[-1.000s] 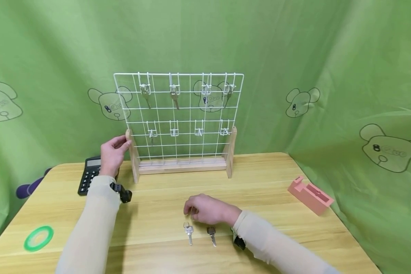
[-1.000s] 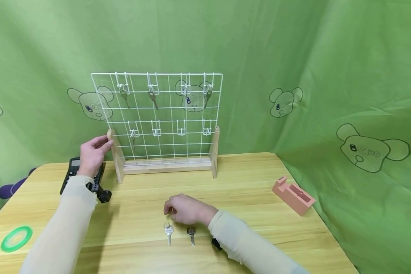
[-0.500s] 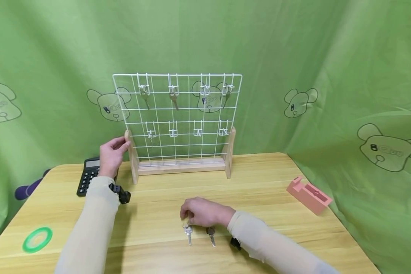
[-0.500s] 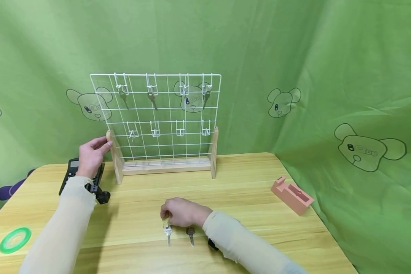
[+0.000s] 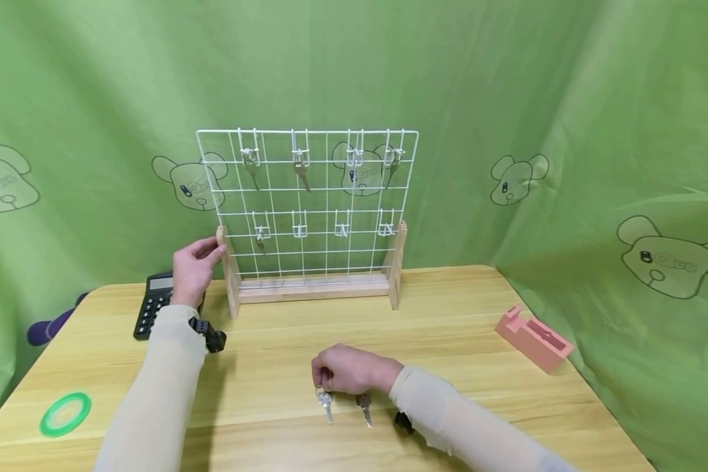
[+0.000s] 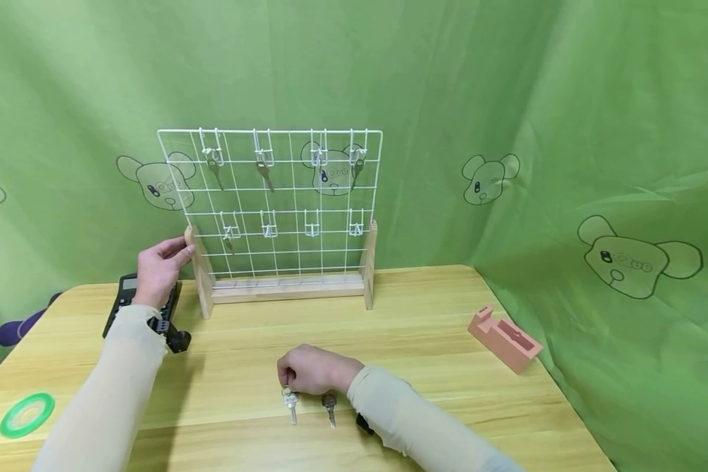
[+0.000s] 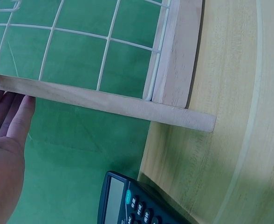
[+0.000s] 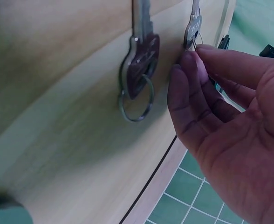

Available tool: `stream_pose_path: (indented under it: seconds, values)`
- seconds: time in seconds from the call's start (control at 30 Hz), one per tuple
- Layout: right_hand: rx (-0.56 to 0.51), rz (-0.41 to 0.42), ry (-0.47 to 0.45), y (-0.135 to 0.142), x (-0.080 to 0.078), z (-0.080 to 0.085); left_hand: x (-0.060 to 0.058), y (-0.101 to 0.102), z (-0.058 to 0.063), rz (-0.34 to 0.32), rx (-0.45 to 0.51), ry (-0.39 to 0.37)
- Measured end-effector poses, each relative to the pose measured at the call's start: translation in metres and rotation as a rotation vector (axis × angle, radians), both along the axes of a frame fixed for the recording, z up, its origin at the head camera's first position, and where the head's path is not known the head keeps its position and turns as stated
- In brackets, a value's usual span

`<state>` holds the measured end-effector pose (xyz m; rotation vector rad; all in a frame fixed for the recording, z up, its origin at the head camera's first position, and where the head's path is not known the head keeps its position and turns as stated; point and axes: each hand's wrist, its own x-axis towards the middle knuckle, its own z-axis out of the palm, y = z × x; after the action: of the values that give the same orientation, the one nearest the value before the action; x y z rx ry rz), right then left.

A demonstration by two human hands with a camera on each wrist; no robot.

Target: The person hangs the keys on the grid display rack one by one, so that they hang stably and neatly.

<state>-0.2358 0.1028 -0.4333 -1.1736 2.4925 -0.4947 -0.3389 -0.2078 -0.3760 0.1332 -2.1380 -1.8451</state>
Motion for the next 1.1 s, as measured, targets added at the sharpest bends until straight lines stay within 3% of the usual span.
stream_pose_path:
  seconds: [0.7, 1.1]
  values:
    - [-0.066, -0.001, -0.011, 0.003, 0.001, 0.0, 0.002, 0.0, 0.001, -0.001, 0.004, 0.011]
    - [-0.216, -0.044, -0.052, 0.011, -0.003, 0.013, 0.002, 0.0, 0.001, -0.014, 0.016, 0.005]
